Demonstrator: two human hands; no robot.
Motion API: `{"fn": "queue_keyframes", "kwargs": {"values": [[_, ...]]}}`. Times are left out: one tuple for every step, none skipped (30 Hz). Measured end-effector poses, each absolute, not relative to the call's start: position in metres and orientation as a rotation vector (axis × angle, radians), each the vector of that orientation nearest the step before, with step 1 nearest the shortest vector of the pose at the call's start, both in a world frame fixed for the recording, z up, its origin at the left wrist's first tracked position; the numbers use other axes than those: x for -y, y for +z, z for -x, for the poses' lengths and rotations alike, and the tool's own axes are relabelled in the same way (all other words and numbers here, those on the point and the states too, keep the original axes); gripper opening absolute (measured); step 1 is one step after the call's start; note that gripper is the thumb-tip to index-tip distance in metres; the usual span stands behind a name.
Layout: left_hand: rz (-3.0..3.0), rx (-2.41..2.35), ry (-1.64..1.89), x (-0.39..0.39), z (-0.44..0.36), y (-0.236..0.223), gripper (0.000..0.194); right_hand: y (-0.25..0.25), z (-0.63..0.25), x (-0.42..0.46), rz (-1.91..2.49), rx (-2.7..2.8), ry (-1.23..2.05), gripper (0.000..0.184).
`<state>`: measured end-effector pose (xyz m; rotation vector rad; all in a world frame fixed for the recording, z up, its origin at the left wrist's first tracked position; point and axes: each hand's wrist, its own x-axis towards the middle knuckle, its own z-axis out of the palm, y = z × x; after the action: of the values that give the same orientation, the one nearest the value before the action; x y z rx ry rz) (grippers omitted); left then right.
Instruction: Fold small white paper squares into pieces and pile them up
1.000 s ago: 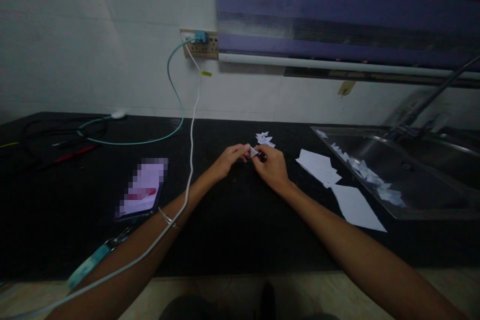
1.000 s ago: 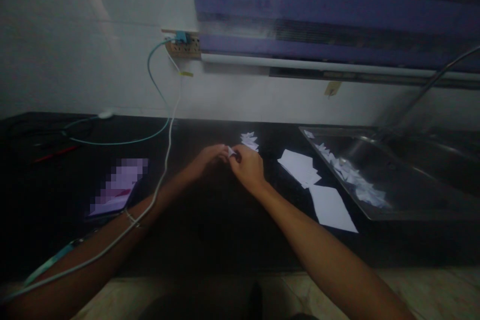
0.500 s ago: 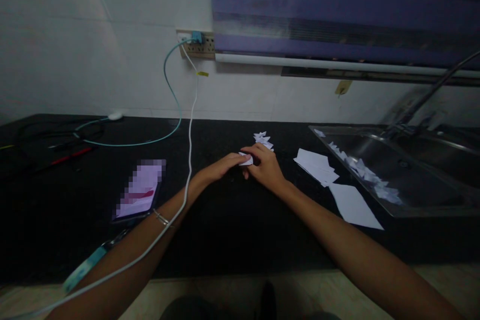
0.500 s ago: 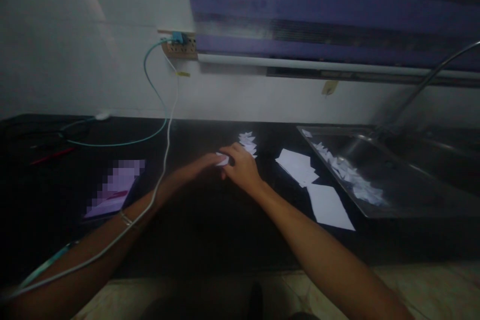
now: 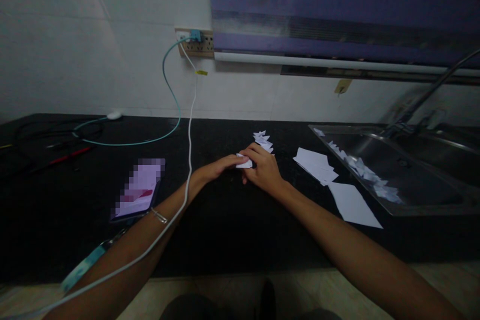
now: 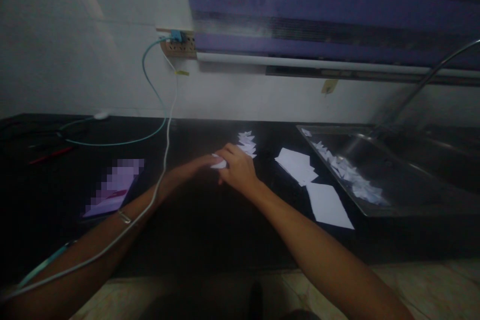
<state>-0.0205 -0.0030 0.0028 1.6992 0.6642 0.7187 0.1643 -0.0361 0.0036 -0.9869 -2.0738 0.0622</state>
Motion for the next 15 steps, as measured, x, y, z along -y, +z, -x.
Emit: {"fn": "queue_keyframes", "kwargs": {"values": [[-1.703, -0.638, 0.699, 0.003, 0.020, 0.003, 0.034, 0.004, -0.164, 0.036, 0.982, 2.092, 0.066, 0.025], [-1.706, -0.614, 0.682, 0.003, 0.019, 0.003, 0.038, 0.004, -0.165, 0.036, 0.977, 2.107, 0.066, 0.028], [-1.710, -0.602, 0.673, 0.004, 0.018, 0.004, 0.040, 0.004, -0.165, 0.035, 0.976, 2.112, 0.063, 0.028], [-1.713, -0.609, 0.688, 0.004, 0.017, 0.006, 0.041, 0.003, -0.166, 0.035, 0.980, 2.107, 0.056, 0.027], [-1.717, -0.636, 0.716, 0.005, 0.016, 0.007, 0.041, 0.003, -0.166, 0.033, 0.989, 2.089, 0.045, 0.026], [-1.722, -0.676, 0.744, 0.004, 0.014, 0.008, 0.040, 0.003, -0.167, 0.032, 1.004, 2.063, 0.036, 0.024], [-1.728, -0.719, 0.764, 0.004, 0.014, 0.009, 0.039, 0.002, -0.168, 0.031, 1.021, 2.032, 0.031, 0.022], [-1.738, -0.757, 0.775, 0.002, 0.013, 0.009, 0.039, 0.002, -0.168, 0.030, 1.036, 2.002, 0.034, 0.020], [-1.748, -0.783, 0.774, 0.001, 0.013, 0.009, 0.039, 0.001, -0.168, 0.029, 1.046, 1.975, 0.044, 0.019], [-1.756, -0.799, 0.774, -0.001, 0.013, 0.008, 0.039, 0.000, -0.169, 0.027, 1.051, 1.954, 0.059, 0.019], [-1.762, -0.806, 0.774, -0.002, 0.013, 0.007, 0.039, 0.000, -0.169, 0.026, 1.052, 1.935, 0.073, 0.018], [-1.764, -0.806, 0.783, -0.004, 0.014, 0.006, 0.039, -0.001, -0.169, 0.025, 1.052, 1.919, 0.083, 0.017], [-1.761, -0.800, 0.806, -0.004, 0.014, 0.006, 0.038, -0.002, -0.169, 0.025, 1.053, 1.901, 0.089, 0.015], [-1.757, -0.789, 0.830, -0.005, 0.015, 0.006, 0.036, -0.002, -0.169, 0.024, 1.059, 1.885, 0.093, 0.013], [-1.757, -0.776, 0.848, -0.004, 0.015, 0.006, 0.034, -0.002, -0.169, 0.024, 1.068, 1.871, 0.093, 0.011]]}}
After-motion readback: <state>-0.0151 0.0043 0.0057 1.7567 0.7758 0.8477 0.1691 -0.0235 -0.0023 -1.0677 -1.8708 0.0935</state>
